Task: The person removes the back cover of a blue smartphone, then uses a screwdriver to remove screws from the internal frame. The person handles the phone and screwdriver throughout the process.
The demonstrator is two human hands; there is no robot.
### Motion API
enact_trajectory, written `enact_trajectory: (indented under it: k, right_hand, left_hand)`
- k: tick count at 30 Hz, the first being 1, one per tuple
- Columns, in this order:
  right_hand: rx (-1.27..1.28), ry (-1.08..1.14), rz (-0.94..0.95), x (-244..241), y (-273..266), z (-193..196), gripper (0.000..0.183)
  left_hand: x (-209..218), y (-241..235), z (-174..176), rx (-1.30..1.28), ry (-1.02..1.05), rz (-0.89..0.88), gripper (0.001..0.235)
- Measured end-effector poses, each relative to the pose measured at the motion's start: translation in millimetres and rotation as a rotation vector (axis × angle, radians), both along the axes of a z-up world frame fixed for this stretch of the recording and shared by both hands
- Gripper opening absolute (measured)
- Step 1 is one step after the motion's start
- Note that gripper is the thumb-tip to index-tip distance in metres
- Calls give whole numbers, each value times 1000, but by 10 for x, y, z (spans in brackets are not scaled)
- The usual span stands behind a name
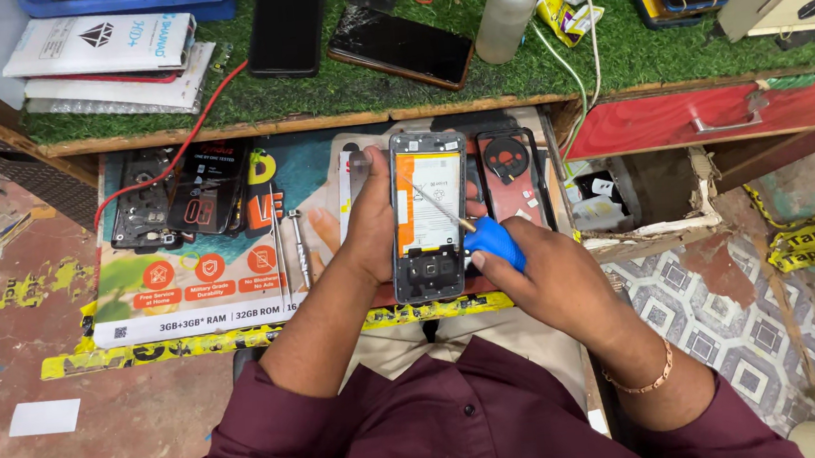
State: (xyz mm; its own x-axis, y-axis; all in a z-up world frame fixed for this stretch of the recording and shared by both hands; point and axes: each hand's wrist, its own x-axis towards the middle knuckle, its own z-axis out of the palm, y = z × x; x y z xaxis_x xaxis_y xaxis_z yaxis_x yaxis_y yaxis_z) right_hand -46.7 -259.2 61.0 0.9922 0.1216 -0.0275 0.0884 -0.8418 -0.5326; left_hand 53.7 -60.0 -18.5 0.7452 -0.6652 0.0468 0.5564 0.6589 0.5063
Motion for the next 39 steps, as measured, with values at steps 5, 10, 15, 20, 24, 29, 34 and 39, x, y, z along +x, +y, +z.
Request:
enact_trajectory:
  k: [5, 10, 15, 20, 24, 29, 34, 39]
  right_hand:
    - [15, 43, 23, -74, 54, 8, 45]
    - [4, 125, 9, -135, 101, 29, 45]
    - [55, 81, 89, -238, 136, 34, 43]
    - [58, 234, 9, -341, 224, -32, 42]
    - [165, 178, 54, -397, 282, -73, 42]
    - [200, 197, 34, -444, 345, -116, 41]
    - [260, 190, 21, -462, 364, -172, 40]
    - [288, 227, 33, -515, 369, -267, 37]
  left_hand:
    - [14, 47, 14, 16, 36, 8, 103]
    - [12, 67, 33, -72, 34, 0, 96]
    - [21, 88, 43, -195, 25, -8, 94]
    - [15, 115, 31, -188, 3, 112, 93]
    - [28, 134, 66, -234, 15, 187, 91]
    - [-7, 159, 101, -262, -13, 276, 91]
    - [-11, 168, 110, -290, -88, 381, 90]
    - [6, 182, 96, -328, -2, 443, 91]
